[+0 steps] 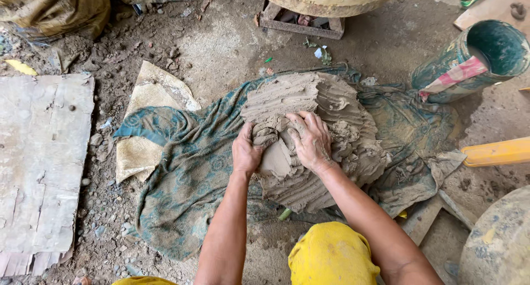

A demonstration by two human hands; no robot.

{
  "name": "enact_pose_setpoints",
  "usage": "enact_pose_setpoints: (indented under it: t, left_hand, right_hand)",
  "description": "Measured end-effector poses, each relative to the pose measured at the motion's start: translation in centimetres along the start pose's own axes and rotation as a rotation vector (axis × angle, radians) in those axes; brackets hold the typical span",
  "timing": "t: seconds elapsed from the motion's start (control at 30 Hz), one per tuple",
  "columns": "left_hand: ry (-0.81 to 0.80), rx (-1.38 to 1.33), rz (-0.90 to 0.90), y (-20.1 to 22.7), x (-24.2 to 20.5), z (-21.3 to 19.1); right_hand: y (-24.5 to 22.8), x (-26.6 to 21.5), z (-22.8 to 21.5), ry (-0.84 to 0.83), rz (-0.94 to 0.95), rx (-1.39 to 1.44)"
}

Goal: The person kneads a large mound of moist clay by hand on a cloth-covered floor, repeatedly pushing, folding, and rotating the mass to ensure uniform consistency.

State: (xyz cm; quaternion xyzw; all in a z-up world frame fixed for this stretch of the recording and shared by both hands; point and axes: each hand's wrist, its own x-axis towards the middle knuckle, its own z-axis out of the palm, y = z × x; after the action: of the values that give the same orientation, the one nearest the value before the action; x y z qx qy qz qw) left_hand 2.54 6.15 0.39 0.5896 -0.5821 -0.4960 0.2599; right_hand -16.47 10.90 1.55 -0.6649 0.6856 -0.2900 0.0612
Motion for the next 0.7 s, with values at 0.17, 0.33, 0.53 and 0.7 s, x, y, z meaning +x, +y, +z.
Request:
enact_pose_setpoints:
  t: [0.17,0.33,0.53,0.7]
  left_hand:
    - [0.223,0.482,0.235,2.0,-5.7,1.7]
    - [0.270,0.521,0.285,1.5,-10.6,3.1]
    - [0.215,0.521,0.282,-1.3,-6.3,2.1]
    - [0.078,0.482,0.150,-1.7,-2.1,0.8]
  right_hand:
    - [0.6,0.9,-0.1,-0.031,-0.010,0.047]
    - [0.6,-0.1,-0.5,-0.016,-0.049,0.116]
    - [0.6,0.0,0.1,-0.024,0.008,0.146]
    - [0.2,1.7,-0.1,-0.147,0.098,0.229]
